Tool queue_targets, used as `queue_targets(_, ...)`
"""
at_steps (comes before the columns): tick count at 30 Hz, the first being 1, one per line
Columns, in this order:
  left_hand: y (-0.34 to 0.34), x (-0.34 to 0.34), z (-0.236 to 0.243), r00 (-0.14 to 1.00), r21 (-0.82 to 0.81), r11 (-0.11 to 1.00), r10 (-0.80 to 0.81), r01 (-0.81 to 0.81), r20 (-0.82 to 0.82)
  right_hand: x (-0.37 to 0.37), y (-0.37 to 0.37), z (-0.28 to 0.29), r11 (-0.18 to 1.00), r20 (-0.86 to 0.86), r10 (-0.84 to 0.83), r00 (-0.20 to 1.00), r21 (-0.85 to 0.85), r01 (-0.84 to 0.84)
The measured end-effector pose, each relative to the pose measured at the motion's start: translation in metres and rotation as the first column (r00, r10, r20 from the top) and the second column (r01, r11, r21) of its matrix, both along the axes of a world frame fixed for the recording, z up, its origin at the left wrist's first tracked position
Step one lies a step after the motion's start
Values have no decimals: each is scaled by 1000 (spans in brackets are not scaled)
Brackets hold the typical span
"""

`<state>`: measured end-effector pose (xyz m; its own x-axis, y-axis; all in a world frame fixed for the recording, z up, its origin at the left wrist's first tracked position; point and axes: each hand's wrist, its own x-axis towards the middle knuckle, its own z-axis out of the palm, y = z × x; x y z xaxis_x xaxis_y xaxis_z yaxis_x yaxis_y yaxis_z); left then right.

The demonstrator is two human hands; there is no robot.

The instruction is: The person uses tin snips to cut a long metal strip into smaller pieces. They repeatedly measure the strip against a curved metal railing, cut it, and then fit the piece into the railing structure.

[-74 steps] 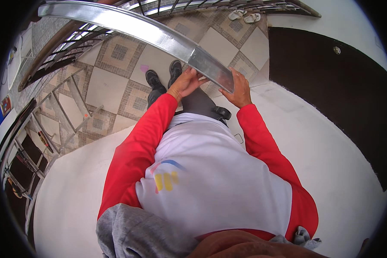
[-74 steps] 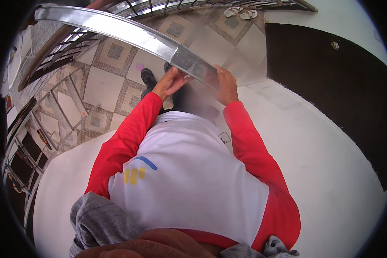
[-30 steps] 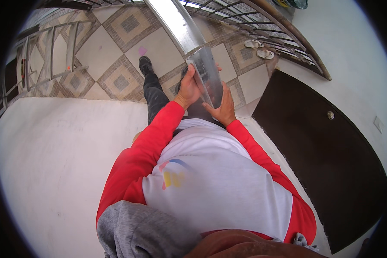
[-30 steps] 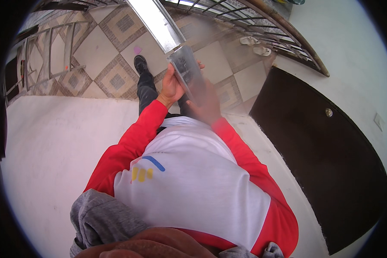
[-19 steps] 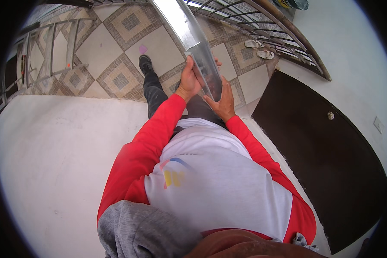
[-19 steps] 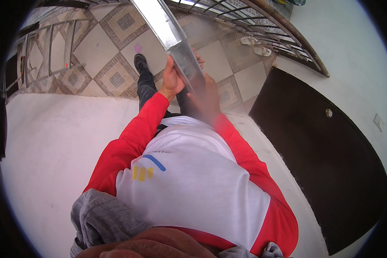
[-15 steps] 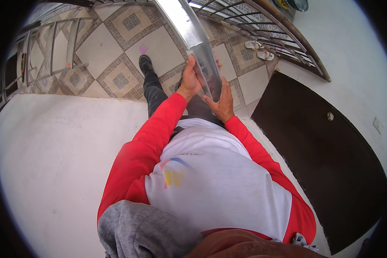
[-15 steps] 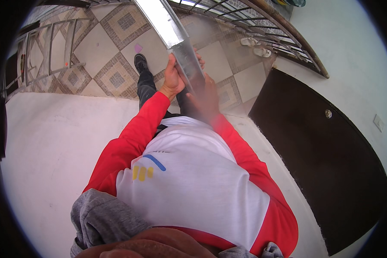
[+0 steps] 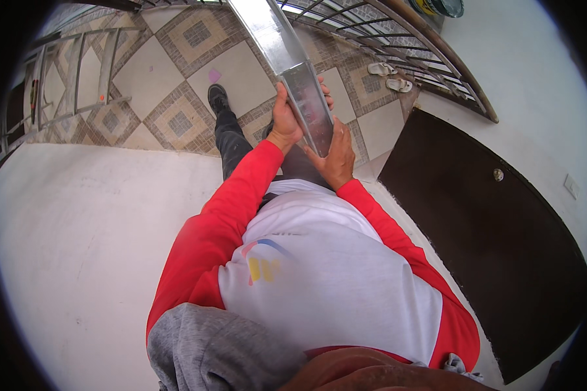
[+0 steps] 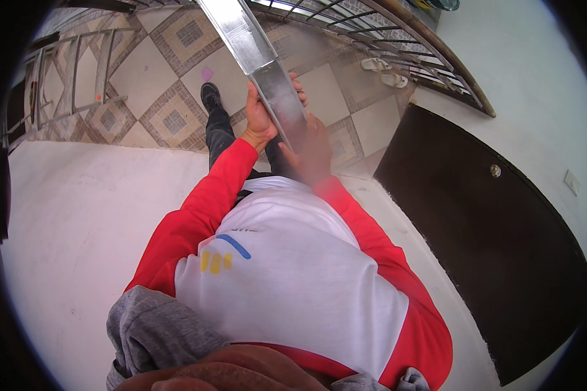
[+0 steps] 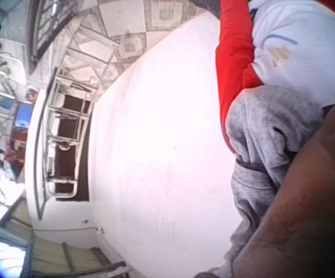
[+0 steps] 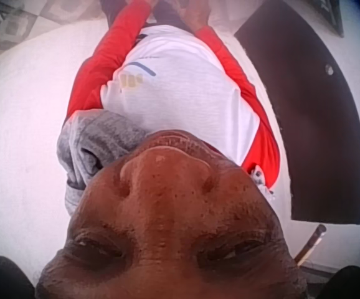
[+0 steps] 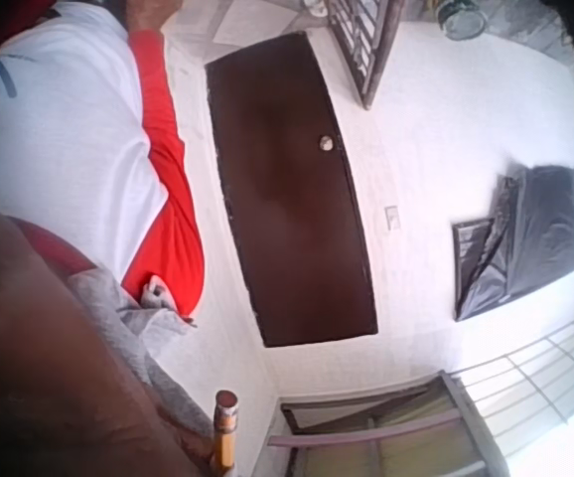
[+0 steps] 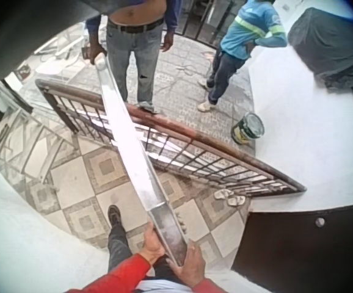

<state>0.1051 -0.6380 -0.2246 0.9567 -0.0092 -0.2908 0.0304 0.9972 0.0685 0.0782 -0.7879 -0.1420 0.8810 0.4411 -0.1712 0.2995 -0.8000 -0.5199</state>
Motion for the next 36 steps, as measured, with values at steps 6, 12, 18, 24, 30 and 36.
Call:
queue_targets(6,2,-4,2,1000,80,997,8,-10,24,-4,-2,-10,1000,53,13,998,-27,-12)
queue_targets(12,4,-7,0,997,51,999,3,-7,72,-3,-5,-12,997,74,35,997,-65,-31)
queue_targets(18,5,-10,1,996,46,999,20,-24,84,-2,-6,-10,997,95,45,994,-69,-39)
queue_targets(24,6,-13,7,996,49,998,35,-39,81,2,-8,-11,996,104,70,992,-63,-64)
queue_targets(30,10,-9,6,996,57,998,25,-30,82,4,-5,-10,997,90,66,994,-38,-63)
queue_targets(36,10,-6,2,999,18,1000,4,-5,49,6,-4,-13,999,20,48,999,23,-48)
